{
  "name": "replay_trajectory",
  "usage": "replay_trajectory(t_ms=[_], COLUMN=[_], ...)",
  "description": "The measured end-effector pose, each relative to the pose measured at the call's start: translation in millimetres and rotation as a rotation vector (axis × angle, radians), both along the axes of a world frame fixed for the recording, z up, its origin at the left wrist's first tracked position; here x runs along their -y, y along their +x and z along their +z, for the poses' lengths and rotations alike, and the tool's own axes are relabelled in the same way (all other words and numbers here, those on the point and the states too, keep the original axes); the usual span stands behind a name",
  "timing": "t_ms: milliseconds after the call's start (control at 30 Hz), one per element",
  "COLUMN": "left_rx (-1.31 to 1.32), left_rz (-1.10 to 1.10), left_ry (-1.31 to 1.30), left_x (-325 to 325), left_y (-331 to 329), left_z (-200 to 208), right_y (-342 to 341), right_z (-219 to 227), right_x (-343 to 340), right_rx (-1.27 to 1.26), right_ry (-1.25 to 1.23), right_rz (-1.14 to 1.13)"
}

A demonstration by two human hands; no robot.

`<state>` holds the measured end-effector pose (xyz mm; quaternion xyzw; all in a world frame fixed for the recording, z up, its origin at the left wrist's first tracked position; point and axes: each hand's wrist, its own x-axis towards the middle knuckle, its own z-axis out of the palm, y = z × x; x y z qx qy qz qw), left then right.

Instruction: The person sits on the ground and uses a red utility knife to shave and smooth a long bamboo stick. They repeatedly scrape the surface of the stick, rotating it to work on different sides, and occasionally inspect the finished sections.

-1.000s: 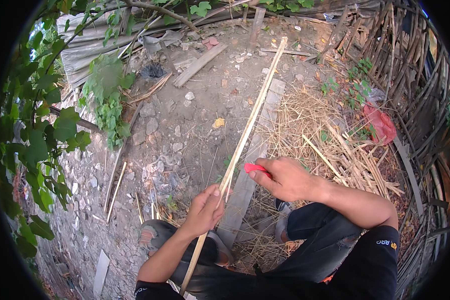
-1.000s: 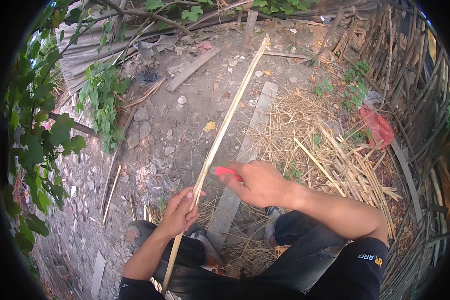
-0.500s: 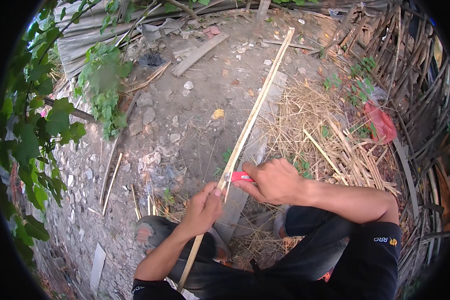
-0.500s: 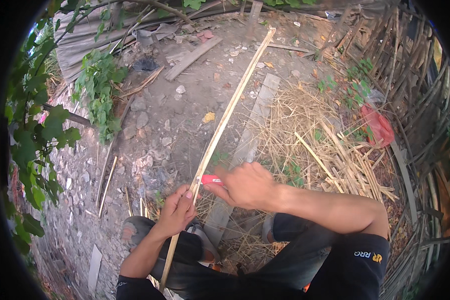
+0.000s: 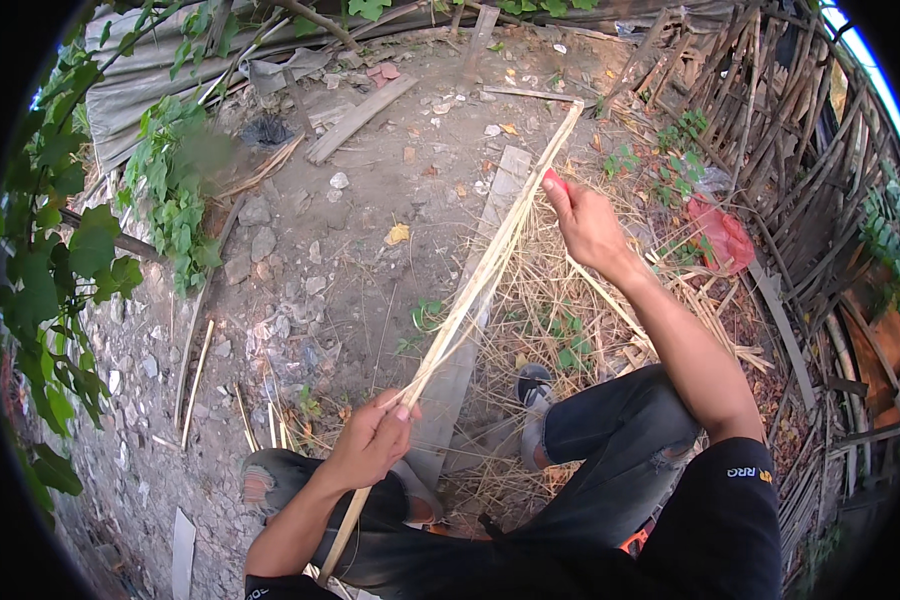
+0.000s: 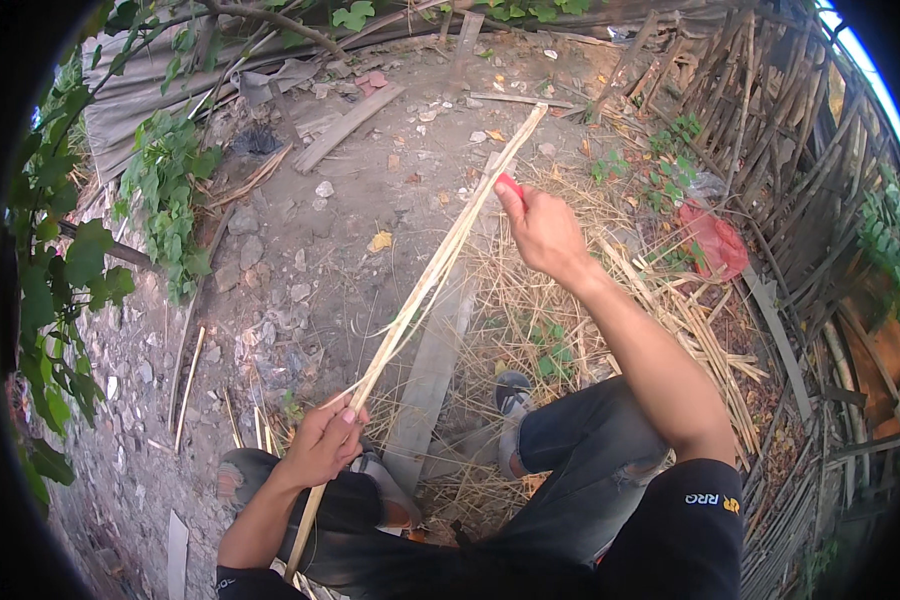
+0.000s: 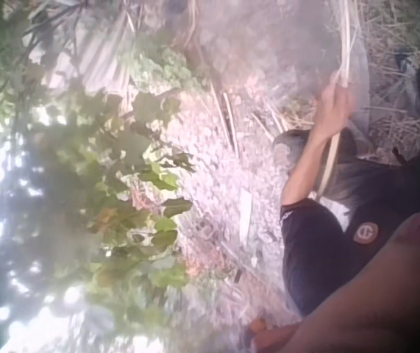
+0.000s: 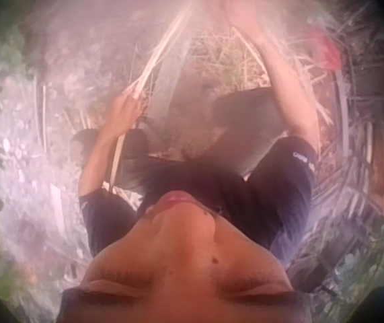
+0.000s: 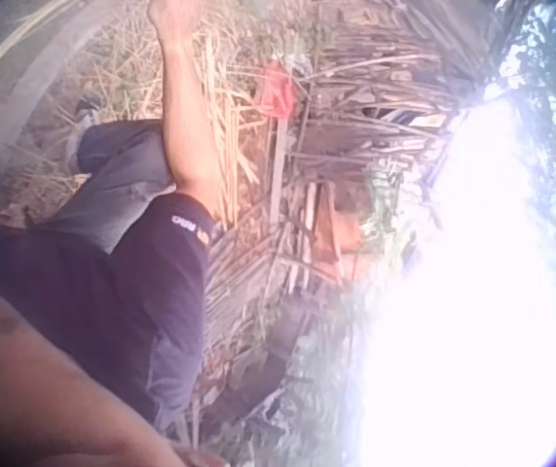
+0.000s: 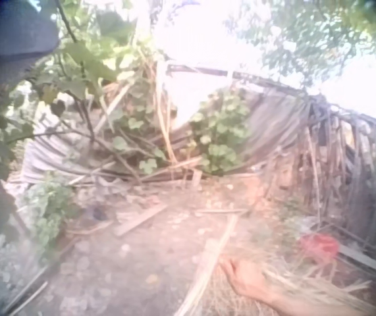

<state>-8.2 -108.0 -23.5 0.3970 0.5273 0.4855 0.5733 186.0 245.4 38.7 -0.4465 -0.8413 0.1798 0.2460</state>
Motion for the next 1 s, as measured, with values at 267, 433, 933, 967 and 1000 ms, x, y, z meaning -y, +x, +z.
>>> replay_trajectory(t_ms=[267,433,933,967,1000], left_rx=[-0.123,0.100,0.267,0.206,0.144], left_rz=[-0.106,-0.109,-0.032,-0.016,-0.001], left_ry=[0.084,0.064,-0.099,-0.100,-0.099], left_x=[-3,-4,19,17,12], left_y=[3,-2,-21,-19,-16], left_z=[2,-1,-9,-9,-10], right_y=[67,51,1,12,23], right_z=[4,22,15,15,7], right_x=[-62,-86,-64,-77,-82], right_rx=[0.055,0.054,-0.550,-0.209,0.122], right_ry=[0.433,0.552,-0.935,-0.821,-0.469], right_rz=[-0.209,-0.190,0.313,0.305,0.314])
